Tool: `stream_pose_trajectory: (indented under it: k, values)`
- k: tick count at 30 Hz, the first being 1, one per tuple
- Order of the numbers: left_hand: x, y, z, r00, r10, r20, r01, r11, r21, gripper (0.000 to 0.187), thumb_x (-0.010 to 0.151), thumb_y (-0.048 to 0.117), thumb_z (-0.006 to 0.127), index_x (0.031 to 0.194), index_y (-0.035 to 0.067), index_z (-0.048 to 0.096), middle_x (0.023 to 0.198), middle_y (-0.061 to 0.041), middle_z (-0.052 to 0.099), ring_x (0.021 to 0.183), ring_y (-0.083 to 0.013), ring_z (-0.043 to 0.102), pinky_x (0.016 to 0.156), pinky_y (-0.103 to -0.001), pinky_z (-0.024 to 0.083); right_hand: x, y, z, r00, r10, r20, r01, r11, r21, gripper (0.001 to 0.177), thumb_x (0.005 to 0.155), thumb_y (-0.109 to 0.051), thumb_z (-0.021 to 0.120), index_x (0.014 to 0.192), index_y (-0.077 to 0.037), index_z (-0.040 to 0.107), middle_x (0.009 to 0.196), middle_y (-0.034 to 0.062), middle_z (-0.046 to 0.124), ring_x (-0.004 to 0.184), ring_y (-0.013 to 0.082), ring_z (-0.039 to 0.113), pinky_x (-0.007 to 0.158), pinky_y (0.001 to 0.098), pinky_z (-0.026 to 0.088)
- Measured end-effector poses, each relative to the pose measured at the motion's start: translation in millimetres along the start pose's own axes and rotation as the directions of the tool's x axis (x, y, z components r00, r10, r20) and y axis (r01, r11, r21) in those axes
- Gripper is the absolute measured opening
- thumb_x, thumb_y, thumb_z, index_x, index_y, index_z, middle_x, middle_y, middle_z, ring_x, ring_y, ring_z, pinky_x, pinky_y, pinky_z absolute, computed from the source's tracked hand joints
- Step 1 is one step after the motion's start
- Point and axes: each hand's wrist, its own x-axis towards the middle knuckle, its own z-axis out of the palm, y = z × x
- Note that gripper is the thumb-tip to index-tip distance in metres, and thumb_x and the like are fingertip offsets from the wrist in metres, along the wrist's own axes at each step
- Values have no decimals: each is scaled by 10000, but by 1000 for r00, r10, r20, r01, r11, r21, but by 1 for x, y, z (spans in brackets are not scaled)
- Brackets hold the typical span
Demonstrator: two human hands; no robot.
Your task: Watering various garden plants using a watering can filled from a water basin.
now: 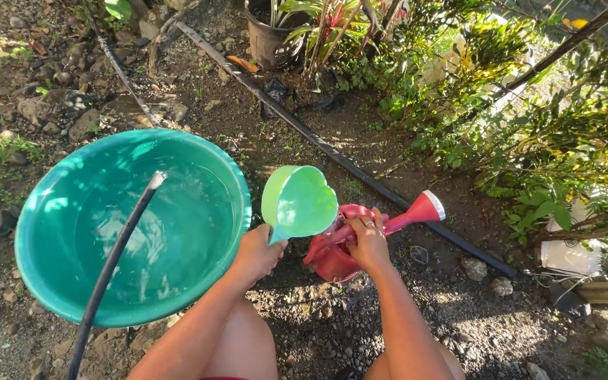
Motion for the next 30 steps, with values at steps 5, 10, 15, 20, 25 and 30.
stream_pose_trajectory:
  k: [5,10,15,20,25,30]
  values:
    - [5,3,10,987,150,-51,-135,964,229,243,897,177,705,1010,-14,604,748,-153,731,607,-250,711,560,-396,553,1,-3,-5,1000,19,17,-20,999,28,559,659,-46,835,1191,-130,686,1265,100,649,1325,386,469,1214,481,226]
    - [15,-4,21,929,361,-87,-309,881,359,307,858,160,733,1027,-52,588,854,-276,713,815,-439,703,704,-502,556,2,18,6,999,-48,-18,49,996,72,513,712,59,691,1195,-112,699,1243,121,680,1291,337,552,1267,479,211]
    - [9,15,28,941,327,-84,-263,868,422,321,882,176,713,1053,-51,565,895,-313,695,874,-492,681,764,-547,546,3,20,-1,999,-42,-27,47,983,179,519,742,129,600,1194,-99,715,1215,146,706,1284,338,585,1287,468,213]
    - [1,32,32,927,372,-40,-305,813,496,260,926,176,655,1024,-23,519,830,-282,689,803,-484,683,714,-573,538,5,20,-9,993,118,-30,-101,933,345,477,729,146,632,1131,-95,719,1207,169,704,1386,364,477,1078,412,434]
    - [4,31,37,877,481,8,-388,697,604,219,927,152,617,1023,-10,506,838,-251,689,768,-457,691,666,-552,553,6,51,10,989,114,-99,-77,943,324,493,771,174,563,1140,-106,732,1226,187,708,1371,348,537,1074,428,476]
    - [1,33,25,744,663,85,-485,448,751,172,873,67,573,1023,6,514,871,-218,671,738,-402,707,612,-496,576,10,36,-4,973,222,60,-230,949,217,408,857,90,586,1205,-101,681,1181,197,718,1259,379,609,1018,452,509]
